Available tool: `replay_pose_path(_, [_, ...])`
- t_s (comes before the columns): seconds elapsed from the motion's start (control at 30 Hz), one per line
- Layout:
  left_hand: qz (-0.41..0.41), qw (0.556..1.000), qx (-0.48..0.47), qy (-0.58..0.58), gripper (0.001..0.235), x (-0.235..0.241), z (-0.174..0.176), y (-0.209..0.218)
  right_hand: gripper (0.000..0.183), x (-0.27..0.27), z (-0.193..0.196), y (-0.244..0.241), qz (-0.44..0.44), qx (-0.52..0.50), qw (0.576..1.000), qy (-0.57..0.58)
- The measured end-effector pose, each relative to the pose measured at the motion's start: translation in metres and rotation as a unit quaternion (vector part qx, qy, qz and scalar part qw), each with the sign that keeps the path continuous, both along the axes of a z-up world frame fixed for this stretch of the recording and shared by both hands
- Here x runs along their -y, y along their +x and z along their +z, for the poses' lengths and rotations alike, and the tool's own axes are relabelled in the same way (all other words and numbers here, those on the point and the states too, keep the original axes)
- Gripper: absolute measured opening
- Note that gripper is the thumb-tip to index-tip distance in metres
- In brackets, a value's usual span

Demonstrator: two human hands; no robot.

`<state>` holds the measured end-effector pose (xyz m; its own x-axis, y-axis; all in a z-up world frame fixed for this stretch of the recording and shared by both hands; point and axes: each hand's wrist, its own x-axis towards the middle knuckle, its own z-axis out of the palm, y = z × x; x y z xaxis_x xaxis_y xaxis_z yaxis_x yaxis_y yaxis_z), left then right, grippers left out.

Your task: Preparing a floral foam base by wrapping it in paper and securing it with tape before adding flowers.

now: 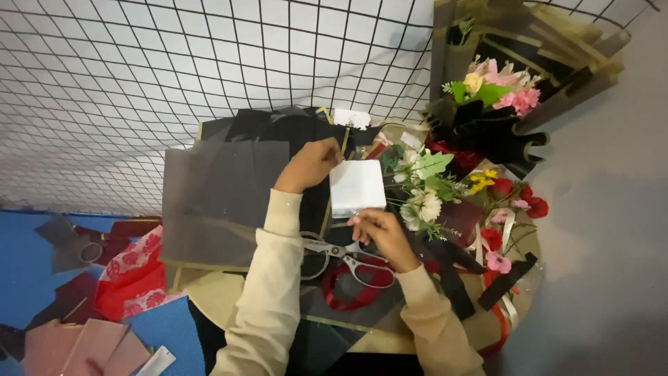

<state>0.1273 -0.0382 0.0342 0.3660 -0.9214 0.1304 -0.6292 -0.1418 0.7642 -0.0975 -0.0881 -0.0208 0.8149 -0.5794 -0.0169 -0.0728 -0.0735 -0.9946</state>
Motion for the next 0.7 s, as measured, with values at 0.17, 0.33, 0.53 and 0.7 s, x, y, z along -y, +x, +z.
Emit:
replay_pose_path(0.17, [0.053, 0.998, 0.037, -0.016, 0.017, 0.006, -0.006, 0.001, 0.021, -0.015, -0.014, 0.013, -0.054, -0.016, 0.994, 0.095])
replay_pose_path(0.33, [0.086, 0.995, 0.043, -0.015, 0.014, 0.022, -0.031, 0.007, 0.023, -0.018, -0.018, 0.022, -0.102, -0.022, 0.987, 0.121])
replay_pose_path(0.53, [0.084, 0.994, 0.067, -0.032, 0.011, 0.028, -0.037, 0.005, 0.026, -0.015, -0.023, 0.025, -0.114, -0.019, 0.985, 0.129])
replay_pose_path(0.7, [0.094, 0.993, 0.067, -0.025, 0.016, 0.031, -0.037, 0.001, 0.024, -0.014, -0.028, 0.030, -0.113, -0.026, 0.987, 0.114])
